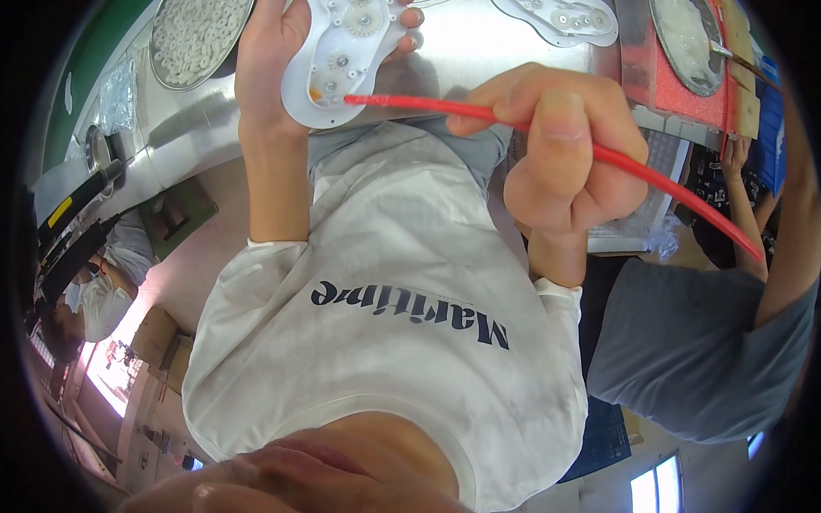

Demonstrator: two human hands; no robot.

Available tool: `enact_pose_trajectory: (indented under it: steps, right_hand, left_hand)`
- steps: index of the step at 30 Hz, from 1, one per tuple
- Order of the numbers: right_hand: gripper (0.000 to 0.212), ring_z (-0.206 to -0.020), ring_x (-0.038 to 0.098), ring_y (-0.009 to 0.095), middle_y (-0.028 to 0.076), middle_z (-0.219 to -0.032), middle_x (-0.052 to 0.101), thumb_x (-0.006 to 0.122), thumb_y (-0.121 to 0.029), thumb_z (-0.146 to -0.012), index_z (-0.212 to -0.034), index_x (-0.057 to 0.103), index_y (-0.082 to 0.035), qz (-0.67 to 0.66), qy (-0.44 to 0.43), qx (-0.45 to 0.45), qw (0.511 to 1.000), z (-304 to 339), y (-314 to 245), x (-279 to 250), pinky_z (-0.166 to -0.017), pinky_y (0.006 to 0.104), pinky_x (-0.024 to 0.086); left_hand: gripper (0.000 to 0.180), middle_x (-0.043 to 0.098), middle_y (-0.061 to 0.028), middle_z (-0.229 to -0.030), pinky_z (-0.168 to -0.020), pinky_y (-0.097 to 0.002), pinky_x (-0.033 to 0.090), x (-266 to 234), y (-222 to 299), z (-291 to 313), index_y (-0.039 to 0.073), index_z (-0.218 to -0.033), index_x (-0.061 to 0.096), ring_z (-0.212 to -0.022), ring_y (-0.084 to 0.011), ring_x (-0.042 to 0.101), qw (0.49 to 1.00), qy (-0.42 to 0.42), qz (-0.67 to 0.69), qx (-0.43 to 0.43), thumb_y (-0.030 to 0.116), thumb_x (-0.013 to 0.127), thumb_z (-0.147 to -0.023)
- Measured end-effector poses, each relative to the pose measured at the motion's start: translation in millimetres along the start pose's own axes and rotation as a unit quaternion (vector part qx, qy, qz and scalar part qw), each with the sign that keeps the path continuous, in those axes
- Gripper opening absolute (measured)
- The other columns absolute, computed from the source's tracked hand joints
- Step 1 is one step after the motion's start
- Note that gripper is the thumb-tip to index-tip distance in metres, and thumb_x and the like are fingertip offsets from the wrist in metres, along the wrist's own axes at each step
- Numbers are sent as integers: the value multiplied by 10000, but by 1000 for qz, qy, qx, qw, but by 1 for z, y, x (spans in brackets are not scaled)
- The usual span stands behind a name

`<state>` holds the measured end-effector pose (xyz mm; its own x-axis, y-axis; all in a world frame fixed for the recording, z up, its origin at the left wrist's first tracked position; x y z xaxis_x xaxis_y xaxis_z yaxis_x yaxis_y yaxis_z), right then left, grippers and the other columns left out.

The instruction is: Applying adhesive to small plastic components using a thin applicator tube on an assembly line.

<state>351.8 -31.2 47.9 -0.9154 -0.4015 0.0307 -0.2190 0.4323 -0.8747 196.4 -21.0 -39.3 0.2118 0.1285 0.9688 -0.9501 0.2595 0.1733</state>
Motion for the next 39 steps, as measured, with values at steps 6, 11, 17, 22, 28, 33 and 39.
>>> enact_pose_trajectory:
  steps: [6,11,17,22,28,33,39]
  right_hand:
    - [229,-518,626,222,161,-675,610,414,-89,-914,-820,544,74,33,89,-24,995,-1,2,-13,-500,283,510]
    - [252,-512,622,197,146,-675,614,416,-88,-914,-775,561,64,43,57,14,997,-9,1,-17,-500,266,500]
    - [252,-517,623,190,151,-671,619,413,-90,-922,-791,559,68,11,20,43,999,-15,8,-11,-498,264,494]
    - [249,-523,629,201,171,-689,628,419,-107,-930,-816,546,75,-14,30,26,999,-7,13,-6,-508,271,509]
    - [269,-479,567,304,270,-627,588,301,-90,-944,-854,484,87,33,38,-27,998,-3,0,-2,-481,372,516]
    - [256,-468,571,305,260,-614,576,293,-52,-920,-853,481,109,45,-25,-1,999,-6,-13,5,-452,377,506]
    - [261,-434,552,289,246,-596,558,275,-23,-897,-823,476,127,118,-42,-55,991,-17,-26,0,-449,368,503]
  left_hand:
    - [542,616,-271,-1016,-709,-459,582,6,3,2,48,-1334,384,-867,-363,657,1000,-15,-4,17,438,200,-1006]
    - [542,613,-263,-1010,-704,-439,580,1,4,1,38,-1339,373,-861,-353,655,999,-13,-29,11,429,193,-1010]
    - [566,615,-249,-1001,-710,-423,576,2,-1,-6,23,-1337,371,-876,-344,646,994,-84,-70,9,447,192,-1007]
    - [586,616,-247,-1001,-715,-432,576,2,-8,-2,17,-1327,388,-878,-351,644,999,-27,13,-43,465,197,-1002]
    - [600,609,-256,-1015,-715,-470,569,3,-12,0,13,-1316,411,-878,-377,637,995,-25,56,-85,475,198,-998]
    - [585,594,-272,-1036,-734,-503,552,2,-13,1,17,-1329,398,-896,-405,619,991,-31,80,-99,456,195,-1001]
    - [597,591,-282,-1043,-735,-503,551,3,-18,3,19,-1349,373,-899,-418,617,991,-23,83,-107,465,183,-1001]
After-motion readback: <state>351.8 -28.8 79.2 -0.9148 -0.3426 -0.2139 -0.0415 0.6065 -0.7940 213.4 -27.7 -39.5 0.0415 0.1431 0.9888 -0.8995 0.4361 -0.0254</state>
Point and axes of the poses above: each hand's wrist, its own z-axis away from the middle knuckle, its own x-axis out of the palm, y = z × x, the point moved 9 cm from there along -z, towards the middle knuckle
